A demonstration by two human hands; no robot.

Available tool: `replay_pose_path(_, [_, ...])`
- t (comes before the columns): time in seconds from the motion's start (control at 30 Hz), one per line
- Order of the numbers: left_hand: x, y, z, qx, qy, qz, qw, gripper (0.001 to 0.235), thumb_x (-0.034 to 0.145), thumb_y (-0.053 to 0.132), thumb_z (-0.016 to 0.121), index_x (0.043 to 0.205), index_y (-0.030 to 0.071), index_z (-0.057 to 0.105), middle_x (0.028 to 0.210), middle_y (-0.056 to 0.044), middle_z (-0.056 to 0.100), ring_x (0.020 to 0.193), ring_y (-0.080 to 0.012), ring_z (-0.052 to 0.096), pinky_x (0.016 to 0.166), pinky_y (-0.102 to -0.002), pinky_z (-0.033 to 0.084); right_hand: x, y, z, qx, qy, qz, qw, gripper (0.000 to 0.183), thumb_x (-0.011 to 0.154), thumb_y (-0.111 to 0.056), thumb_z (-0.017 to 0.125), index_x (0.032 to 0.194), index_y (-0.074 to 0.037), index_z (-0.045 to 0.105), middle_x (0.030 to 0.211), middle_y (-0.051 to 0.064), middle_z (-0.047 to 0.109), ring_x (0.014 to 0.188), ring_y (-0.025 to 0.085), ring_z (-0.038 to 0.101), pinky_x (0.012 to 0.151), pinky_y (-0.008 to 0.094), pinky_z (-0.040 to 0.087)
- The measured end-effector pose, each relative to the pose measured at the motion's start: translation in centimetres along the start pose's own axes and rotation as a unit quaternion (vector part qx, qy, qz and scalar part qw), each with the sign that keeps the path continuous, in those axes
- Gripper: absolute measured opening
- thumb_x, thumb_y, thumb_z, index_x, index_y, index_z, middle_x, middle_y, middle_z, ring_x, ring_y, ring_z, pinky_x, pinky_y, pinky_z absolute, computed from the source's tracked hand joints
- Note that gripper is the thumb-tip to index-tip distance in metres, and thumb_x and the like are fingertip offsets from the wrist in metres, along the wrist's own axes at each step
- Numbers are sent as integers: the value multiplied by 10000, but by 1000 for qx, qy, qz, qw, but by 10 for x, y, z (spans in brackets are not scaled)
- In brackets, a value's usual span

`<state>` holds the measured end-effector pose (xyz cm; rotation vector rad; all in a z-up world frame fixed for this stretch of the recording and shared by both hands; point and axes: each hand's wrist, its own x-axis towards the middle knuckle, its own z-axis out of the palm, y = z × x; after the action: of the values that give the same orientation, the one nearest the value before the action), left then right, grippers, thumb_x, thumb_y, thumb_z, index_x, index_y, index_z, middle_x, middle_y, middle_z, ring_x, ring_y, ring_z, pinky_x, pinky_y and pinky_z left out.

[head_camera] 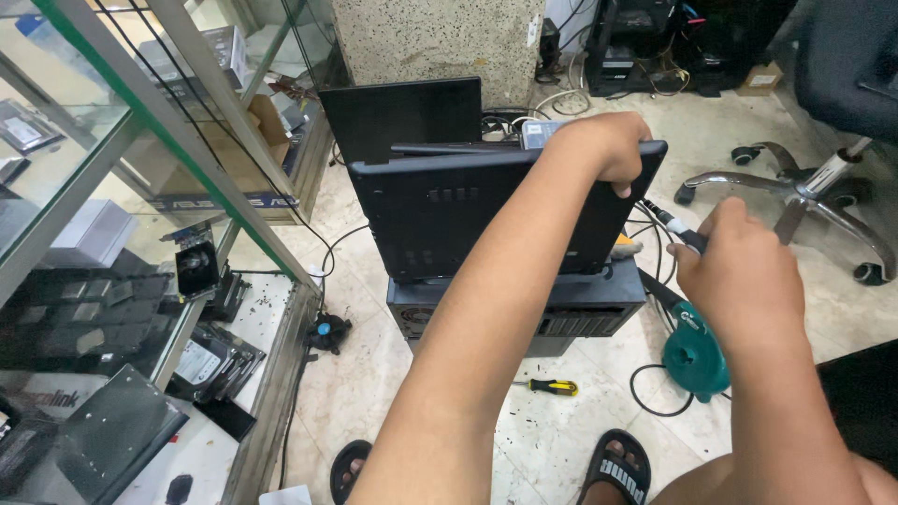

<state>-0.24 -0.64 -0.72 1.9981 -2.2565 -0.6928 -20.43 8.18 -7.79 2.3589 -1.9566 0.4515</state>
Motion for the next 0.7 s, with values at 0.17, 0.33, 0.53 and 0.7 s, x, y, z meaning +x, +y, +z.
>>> replay_pose_path(0.17, [7, -3, 2, -8, -3, 14, 1000, 354, 718, 111, 825, 1040, 218, 725, 1068, -17, 787, 999, -218, 727, 820, -414, 550, -2, -15, -17, -54, -52, 29, 997, 533, 1120, -476, 441, 1041, -13, 693, 912, 302, 751, 885, 570, 684, 743, 599, 528])
replay_pose_path(0.33, [16, -4, 5, 0, 1, 25, 1000, 372, 668, 146, 874, 998, 228, 722, 1044, 4, 778, 983, -206, 719, 806, -434, 534, -2, -1, -1, -15, 0, -8, 1000, 556, 845, -531, 810, 1122, -97, 600, 1035, 178, 752, 951, 446, 716, 758, 551, 525])
replay_pose_path(0.53, [-1, 1, -2, 15, -4, -3, 1000, 344, 728, 192, 852, 1031, 218, 692, 1119, -10, 750, 1020, -226, 700, 830, -432, 528, -3, -13, -14, -56, -44, 24, 997, 572, 1163, -456, 381, 1018, -21, 723, 880, 281, 746, 831, 559, 687, 710, 606, 525])
replay_pose_path(0.7, [-1, 2, -4, 14, -8, -20, 1000, 353, 732, 166, 831, 1053, 211, 691, 1113, -22, 738, 1011, -239, 682, 826, -448, 513, -4, -9, -7, 30, -2, -19, 999, 441, 850, -310, 796, 1115, -58, 550, 1085, 206, 700, 969, 487, 669, 752, 584, 511])
